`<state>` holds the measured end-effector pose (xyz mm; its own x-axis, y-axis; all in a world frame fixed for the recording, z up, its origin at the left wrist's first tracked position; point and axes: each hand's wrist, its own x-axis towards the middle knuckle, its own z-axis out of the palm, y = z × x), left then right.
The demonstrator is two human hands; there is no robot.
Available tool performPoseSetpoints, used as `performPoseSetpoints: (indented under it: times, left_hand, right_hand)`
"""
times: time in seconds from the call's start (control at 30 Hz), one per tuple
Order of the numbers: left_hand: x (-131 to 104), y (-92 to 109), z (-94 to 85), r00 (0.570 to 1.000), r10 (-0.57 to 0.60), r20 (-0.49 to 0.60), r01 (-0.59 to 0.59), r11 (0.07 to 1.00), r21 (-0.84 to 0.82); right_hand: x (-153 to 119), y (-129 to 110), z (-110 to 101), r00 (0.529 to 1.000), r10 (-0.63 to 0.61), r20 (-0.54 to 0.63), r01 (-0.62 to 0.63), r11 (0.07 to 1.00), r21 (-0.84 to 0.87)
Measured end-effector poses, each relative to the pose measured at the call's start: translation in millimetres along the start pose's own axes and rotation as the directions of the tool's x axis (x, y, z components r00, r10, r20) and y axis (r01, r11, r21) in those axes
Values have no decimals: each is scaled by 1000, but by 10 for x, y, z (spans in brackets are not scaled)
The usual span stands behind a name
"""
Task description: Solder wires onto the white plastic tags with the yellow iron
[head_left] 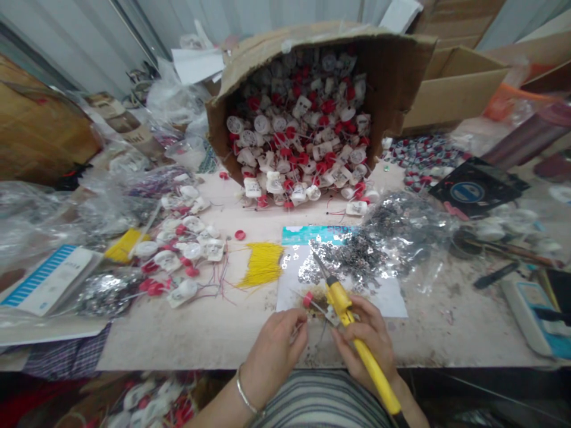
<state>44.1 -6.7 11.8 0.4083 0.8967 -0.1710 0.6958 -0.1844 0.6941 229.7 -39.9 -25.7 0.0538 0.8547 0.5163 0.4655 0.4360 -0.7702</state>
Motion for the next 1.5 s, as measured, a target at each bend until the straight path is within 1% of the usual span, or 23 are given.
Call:
performPoseSetpoints:
  times: [0.07,0.1,0.2,0.23,0.27,0.3,0.37,0.43,0.5,0.57,0.63,0.67,0.73,0.8,0.87,0.97,1.0,1.03,1.07,1.13,1.27,1.4,1.5]
  left_hand:
    - [54,44,48,999,34,-22,-37,984,-176]
    - [87,61,84,999,27,-27,-33,959,-281]
    - [194,71,184,1000,-26,-15,13,827,-562]
    - [224,65,202,1000,-24,-17,8,796,-606]
    - [249,57,209,1000,-3,-21,-11,788,-615]
    - [266,51,206,999,32,-24,-40,806,-591]
    - [281,52,181,992,123,-36,-125,872,-474]
    - [278,73,152,976,216,-23,-211,920,-332]
    - [272,109,138,965,263,14,-253,941,-226]
    - [270,143,146,975,218,40,-208,960,-187]
    - [272,160,167,994,111,22,-103,970,-219]
    - [273,160,179,998,63,11,-58,966,-252]
    - [271,151,197,999,34,29,-24,954,-298]
    - [266,141,202,996,61,63,-43,965,-258]
    - [259,140,193,996,56,66,-47,991,-128]
    - [257,162,177,999,20,38,-22,998,60]
    - [259,174,176,999,23,32,-25,996,88]
    - [263,187,179,999,31,23,-33,994,100]
    - [269,199,185,999,41,11,-41,994,101]
    - [283,222,204,999,49,-13,-48,994,99]
    - [315,249,240,999,28,-21,-25,992,120]
    - [343,258,242,1000,19,8,-20,989,143]
    - [357,260,236,1000,12,16,-14,988,151]
  right_hand:
    - [32,-10,79,998,-20,55,17,998,57]
    - [50,-12,113,998,-13,64,8,997,74]
    - [77,-21,149,996,92,5,-92,994,50]
    - [73,-27,135,991,131,-13,-131,991,31]
    - [63,-35,112,986,164,-25,-164,986,15]
    - [49,-43,85,981,190,-31,-190,982,10]
    - [18,-56,36,966,253,-54,-250,967,50]
    - [1,-59,20,933,342,-107,-325,934,149]
    - [5,-51,39,893,427,-142,-389,892,230]
    - [21,-43,72,858,484,-171,-442,866,232]
    - [38,-42,96,836,506,-215,-473,861,188]
    - [43,-44,99,834,496,-243,-468,868,165]
    - [45,-46,86,854,440,-276,-424,898,119]
    - [31,-41,39,895,367,-253,-359,930,77]
    - [-6,-31,-52,922,324,-212,-314,946,80]
    - [-105,-40,-277,957,227,-182,-220,974,60]
    - [-146,-58,-370,977,156,-144,-156,988,11]
    - [-189,-86,-467,993,97,-71,-100,994,-49]
    - [-232,-121,-564,998,54,-17,-55,996,-77]
    - [-319,-203,-740,994,75,80,-68,994,-87]
    - [-459,-311,-958,978,133,160,-126,991,-53]
    - [-499,-312,-1009,961,128,246,-103,988,-112]
    - [-474,-303,-1006,964,119,237,-95,989,-112]
